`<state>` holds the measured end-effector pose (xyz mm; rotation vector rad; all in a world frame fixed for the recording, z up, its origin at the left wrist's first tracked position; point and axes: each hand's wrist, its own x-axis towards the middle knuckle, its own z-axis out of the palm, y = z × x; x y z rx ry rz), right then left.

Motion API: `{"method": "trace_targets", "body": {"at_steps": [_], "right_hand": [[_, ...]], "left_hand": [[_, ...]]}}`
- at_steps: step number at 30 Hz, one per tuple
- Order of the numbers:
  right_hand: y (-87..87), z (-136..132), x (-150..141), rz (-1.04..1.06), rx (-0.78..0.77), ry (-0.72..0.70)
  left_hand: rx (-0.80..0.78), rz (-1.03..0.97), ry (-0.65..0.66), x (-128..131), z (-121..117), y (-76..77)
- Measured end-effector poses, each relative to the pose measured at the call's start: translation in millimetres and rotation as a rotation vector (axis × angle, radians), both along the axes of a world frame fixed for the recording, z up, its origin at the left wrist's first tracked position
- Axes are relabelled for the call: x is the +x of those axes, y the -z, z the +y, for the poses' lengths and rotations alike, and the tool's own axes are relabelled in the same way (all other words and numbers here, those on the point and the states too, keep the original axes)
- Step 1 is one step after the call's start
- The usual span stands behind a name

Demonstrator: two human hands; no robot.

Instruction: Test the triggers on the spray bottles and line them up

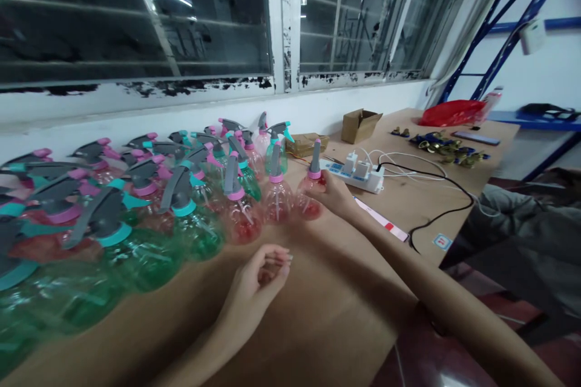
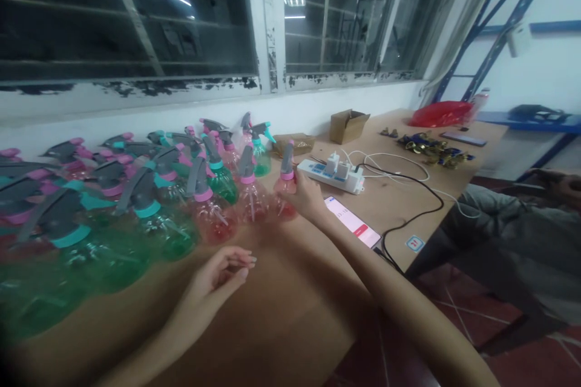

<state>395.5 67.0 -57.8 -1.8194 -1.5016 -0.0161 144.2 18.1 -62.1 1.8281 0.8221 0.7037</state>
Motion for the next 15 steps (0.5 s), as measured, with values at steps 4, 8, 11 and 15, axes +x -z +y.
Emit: {"method": "trace_targets", "body": {"at_steps": [4, 8, 11, 15], "right_hand": [[-4.6, -32, -10, -0.046, -0.007, -0.02], [-5.7, -67, -34, -0.073, 0.002, -0.069], [-3.8, -86, -62, -0.088, 0.028, -0.132], [-1.5, -101, -112, -0.087, 0.058, -0.297]], "left_hand": [[-0.038, -0.079, -0.004, 10, 7, -2.8], [0.001, -0.104, -0.024, 12, 6, -10.3], [0.031, -0.111, -0.036, 6, 0, -19.0], [0.105, -0.105, -0.02, -13, -10, -30.7]]}}
